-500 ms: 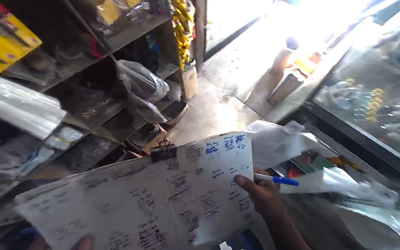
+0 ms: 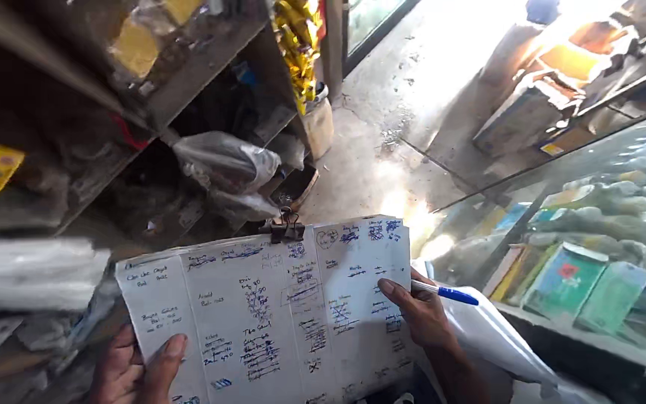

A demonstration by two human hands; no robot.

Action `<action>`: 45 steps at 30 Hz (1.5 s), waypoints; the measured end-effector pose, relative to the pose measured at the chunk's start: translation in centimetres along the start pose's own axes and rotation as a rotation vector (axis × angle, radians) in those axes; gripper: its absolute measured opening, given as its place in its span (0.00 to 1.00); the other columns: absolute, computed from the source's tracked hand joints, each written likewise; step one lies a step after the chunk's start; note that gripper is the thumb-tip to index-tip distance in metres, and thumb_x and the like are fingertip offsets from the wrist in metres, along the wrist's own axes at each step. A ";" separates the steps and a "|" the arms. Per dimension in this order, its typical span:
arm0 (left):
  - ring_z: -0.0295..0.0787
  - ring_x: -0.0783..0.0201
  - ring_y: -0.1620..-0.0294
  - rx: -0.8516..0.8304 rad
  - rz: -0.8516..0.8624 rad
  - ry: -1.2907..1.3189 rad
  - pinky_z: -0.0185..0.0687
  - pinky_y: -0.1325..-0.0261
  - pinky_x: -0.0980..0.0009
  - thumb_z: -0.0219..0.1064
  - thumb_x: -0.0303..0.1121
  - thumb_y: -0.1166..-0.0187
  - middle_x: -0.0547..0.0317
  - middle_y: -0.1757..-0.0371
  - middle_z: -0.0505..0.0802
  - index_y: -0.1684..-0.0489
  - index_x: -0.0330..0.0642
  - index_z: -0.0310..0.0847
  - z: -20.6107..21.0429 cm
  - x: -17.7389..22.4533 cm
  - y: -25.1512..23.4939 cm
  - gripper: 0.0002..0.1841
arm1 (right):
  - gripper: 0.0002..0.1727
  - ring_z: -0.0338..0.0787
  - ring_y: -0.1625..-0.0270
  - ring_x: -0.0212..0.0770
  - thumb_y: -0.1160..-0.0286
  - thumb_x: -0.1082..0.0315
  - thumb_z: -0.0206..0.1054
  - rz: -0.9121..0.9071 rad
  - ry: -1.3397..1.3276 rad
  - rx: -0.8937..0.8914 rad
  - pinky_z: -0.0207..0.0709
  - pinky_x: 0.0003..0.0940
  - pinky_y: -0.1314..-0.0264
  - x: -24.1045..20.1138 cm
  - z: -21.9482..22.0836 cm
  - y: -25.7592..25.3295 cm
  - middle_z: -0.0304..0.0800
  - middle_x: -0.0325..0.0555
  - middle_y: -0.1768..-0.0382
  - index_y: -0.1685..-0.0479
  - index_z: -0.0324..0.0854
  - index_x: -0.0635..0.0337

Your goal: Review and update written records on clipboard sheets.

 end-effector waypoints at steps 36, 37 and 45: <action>0.94 0.75 0.49 -0.645 0.097 0.351 0.93 0.48 0.76 0.64 0.26 0.24 0.70 0.45 0.93 0.26 0.32 0.66 60.0 9.7 -67.3 0.26 | 0.13 0.97 0.61 0.28 0.30 0.79 0.67 -0.130 0.178 0.730 0.93 0.27 0.53 -28.4 -25.4 -54.3 0.98 0.34 0.62 0.48 0.85 0.58; 0.93 0.76 0.49 -0.649 0.110 0.361 0.93 0.47 0.76 0.64 0.26 0.24 0.71 0.45 0.93 0.25 0.33 0.65 61.8 9.8 -69.5 0.26 | 0.13 0.97 0.61 0.28 0.30 0.78 0.68 -0.162 0.192 0.729 0.93 0.27 0.53 -29.4 -26.2 -56.5 0.99 0.33 0.62 0.49 0.85 0.56; 0.92 0.75 0.44 -0.820 0.169 0.469 0.92 0.42 0.75 0.67 0.29 0.22 0.76 0.41 0.93 0.25 0.37 0.66 77.1 13.3 -85.7 0.26 | 0.16 0.97 0.55 0.26 0.31 0.76 0.72 -0.327 0.184 0.881 0.92 0.25 0.48 -37.8 -29.3 -69.8 0.99 0.30 0.56 0.47 0.89 0.47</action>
Point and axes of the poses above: each hand's wrist, its own y-axis away from the middle knuckle, its own z-axis out of the palm, x = y × z, the point moved 6 cm from there along -y, towards the middle knuckle
